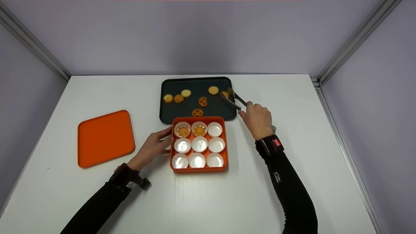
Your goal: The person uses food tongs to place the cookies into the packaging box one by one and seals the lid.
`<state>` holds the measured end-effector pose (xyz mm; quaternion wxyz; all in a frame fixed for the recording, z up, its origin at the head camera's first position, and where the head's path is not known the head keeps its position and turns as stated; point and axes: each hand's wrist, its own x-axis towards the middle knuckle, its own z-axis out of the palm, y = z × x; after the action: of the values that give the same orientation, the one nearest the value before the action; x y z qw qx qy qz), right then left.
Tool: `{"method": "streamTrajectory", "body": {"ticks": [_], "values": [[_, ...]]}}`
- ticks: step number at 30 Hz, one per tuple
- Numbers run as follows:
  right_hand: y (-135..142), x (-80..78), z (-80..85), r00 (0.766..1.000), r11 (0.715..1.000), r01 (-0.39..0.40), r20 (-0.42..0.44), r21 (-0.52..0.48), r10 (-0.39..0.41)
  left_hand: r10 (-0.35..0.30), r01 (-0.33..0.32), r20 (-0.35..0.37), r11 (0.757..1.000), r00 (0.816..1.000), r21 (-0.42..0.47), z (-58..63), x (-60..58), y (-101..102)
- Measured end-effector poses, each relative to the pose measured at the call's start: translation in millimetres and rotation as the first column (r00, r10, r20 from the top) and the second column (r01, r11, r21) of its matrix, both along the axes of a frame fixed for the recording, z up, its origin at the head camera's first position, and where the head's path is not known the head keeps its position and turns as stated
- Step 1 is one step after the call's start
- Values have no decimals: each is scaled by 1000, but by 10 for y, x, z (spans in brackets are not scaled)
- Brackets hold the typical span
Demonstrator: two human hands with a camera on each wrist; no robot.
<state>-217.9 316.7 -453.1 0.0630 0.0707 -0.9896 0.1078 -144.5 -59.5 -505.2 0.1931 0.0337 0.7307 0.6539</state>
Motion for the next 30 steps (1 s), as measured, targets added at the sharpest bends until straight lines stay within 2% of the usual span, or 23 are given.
{"method": "streamTrajectory", "body": {"ticks": [7,18,30], "values": [[34,3,-17,999,999,-34,-26,35,35,-11,11,-7,1000,1000,-20,-1,-2,1],[67,54,28,998,999,-37,-46,6,37,-1,1,-6,1000,1000,-4,26,8,-6],[2,50,95,1000,1000,4,15,-4,-4,-7,7,-2,1000,1000,-24,13,0,-3]]}}
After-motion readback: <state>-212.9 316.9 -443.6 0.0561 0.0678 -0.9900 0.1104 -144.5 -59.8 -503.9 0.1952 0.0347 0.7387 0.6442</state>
